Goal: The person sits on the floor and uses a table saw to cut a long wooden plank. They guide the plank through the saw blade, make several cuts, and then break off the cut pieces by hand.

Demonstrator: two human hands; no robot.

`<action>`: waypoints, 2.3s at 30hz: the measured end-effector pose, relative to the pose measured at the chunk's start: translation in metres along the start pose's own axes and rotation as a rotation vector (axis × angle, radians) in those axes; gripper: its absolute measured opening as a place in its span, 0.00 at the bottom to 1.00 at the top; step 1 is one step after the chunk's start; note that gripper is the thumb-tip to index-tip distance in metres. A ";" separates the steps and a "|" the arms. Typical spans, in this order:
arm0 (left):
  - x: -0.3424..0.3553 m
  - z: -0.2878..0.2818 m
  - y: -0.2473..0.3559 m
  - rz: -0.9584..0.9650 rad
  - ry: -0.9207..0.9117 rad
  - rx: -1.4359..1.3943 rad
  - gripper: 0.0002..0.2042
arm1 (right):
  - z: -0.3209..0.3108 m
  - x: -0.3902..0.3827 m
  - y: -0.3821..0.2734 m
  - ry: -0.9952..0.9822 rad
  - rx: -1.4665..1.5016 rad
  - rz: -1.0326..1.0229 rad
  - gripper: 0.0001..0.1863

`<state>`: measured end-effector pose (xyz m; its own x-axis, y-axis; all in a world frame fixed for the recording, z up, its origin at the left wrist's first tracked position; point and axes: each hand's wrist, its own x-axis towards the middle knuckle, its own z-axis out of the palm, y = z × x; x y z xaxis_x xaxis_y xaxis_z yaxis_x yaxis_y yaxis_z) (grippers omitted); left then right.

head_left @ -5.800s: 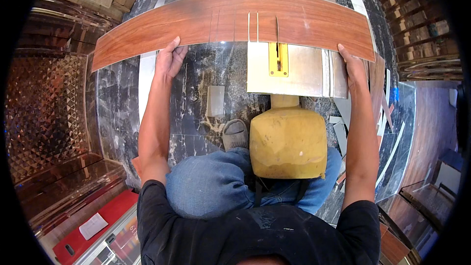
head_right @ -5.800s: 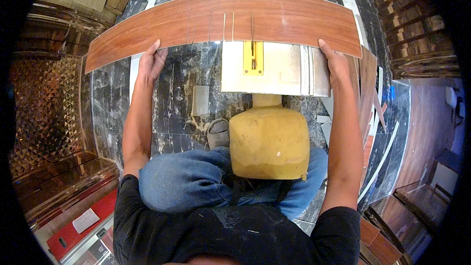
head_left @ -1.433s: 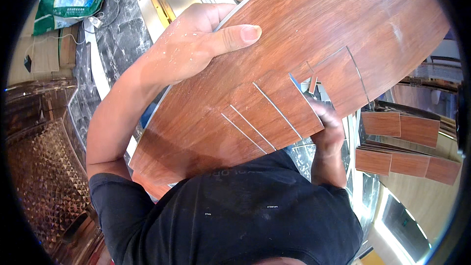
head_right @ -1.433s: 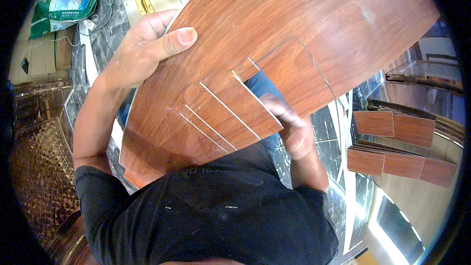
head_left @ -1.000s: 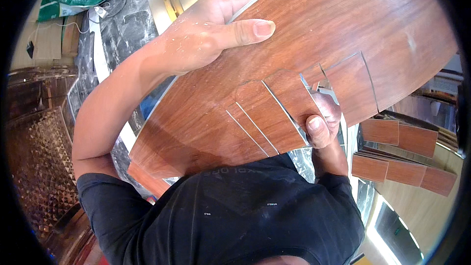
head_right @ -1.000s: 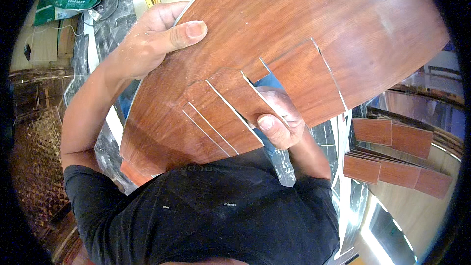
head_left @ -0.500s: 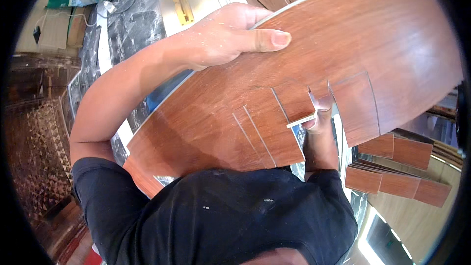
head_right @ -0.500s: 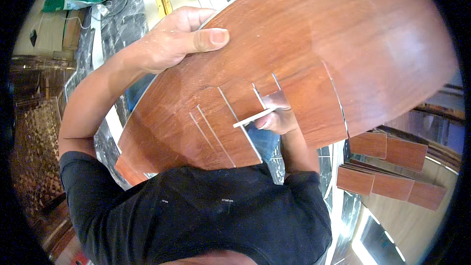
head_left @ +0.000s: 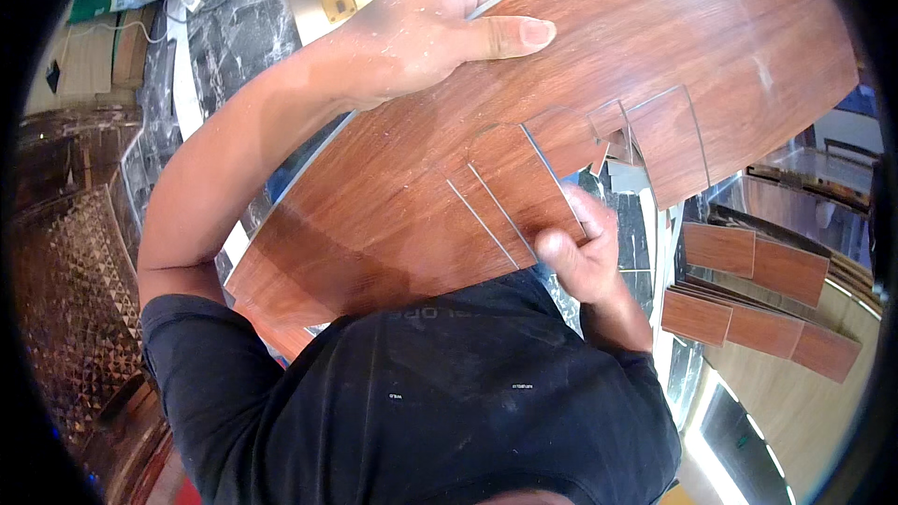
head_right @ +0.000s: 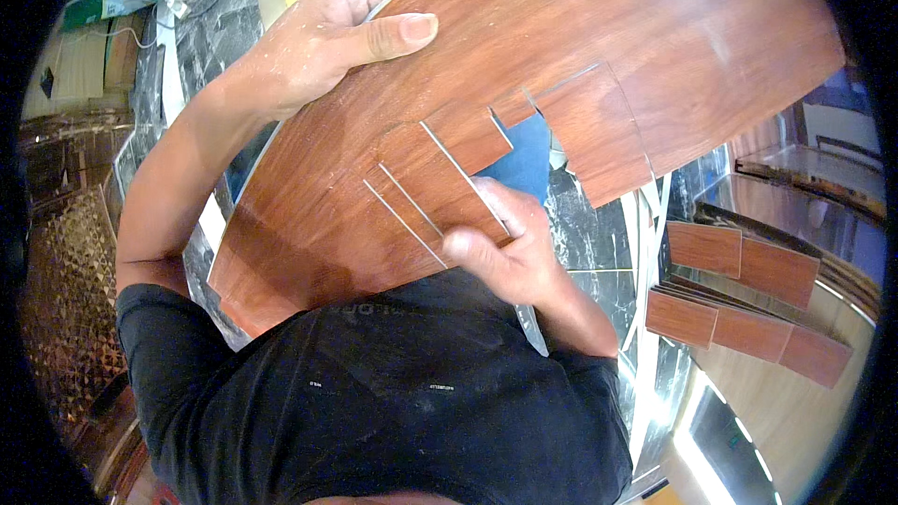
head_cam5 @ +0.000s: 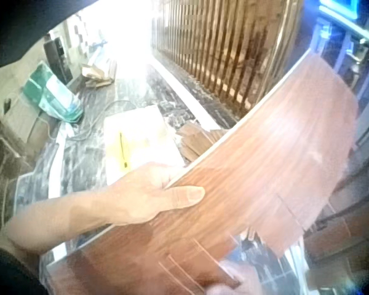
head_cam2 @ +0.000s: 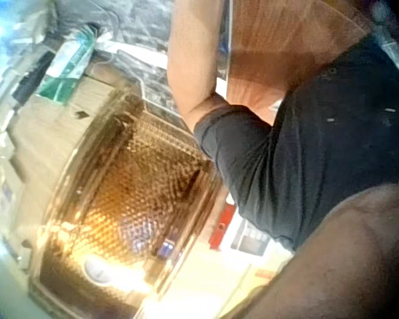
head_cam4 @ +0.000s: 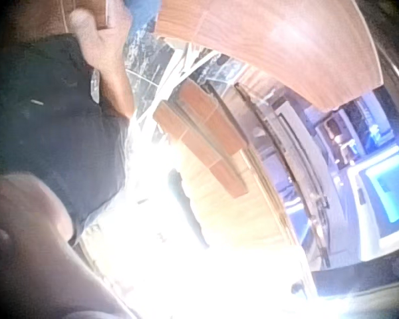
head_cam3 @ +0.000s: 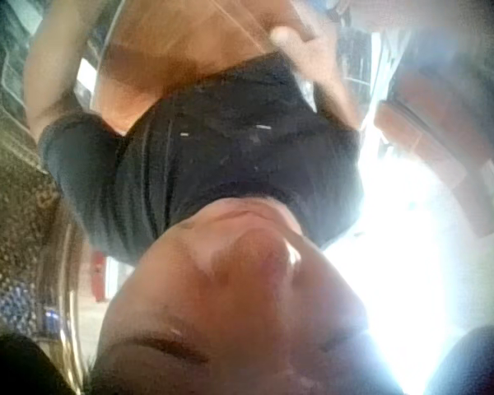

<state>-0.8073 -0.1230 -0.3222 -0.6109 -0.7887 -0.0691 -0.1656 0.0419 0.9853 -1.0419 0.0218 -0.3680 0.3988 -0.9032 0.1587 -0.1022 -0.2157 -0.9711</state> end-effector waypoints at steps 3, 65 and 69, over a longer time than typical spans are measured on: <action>-0.010 -0.005 -0.002 -0.098 -0.005 0.114 0.31 | 0.010 0.005 0.003 0.082 0.064 0.138 0.16; -0.051 -0.030 -0.045 -0.120 -0.203 0.076 0.32 | 0.034 0.036 0.008 -0.385 -0.288 -0.036 0.12; -0.042 -0.030 -0.037 -0.076 -0.237 0.188 0.31 | 0.021 0.048 0.044 -0.327 -0.589 -0.263 0.10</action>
<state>-0.7526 -0.1102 -0.3516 -0.7510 -0.6301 -0.1973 -0.3443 0.1188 0.9313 -1.0077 -0.0233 -0.4065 0.7207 -0.6564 0.2229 -0.4026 -0.6581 -0.6363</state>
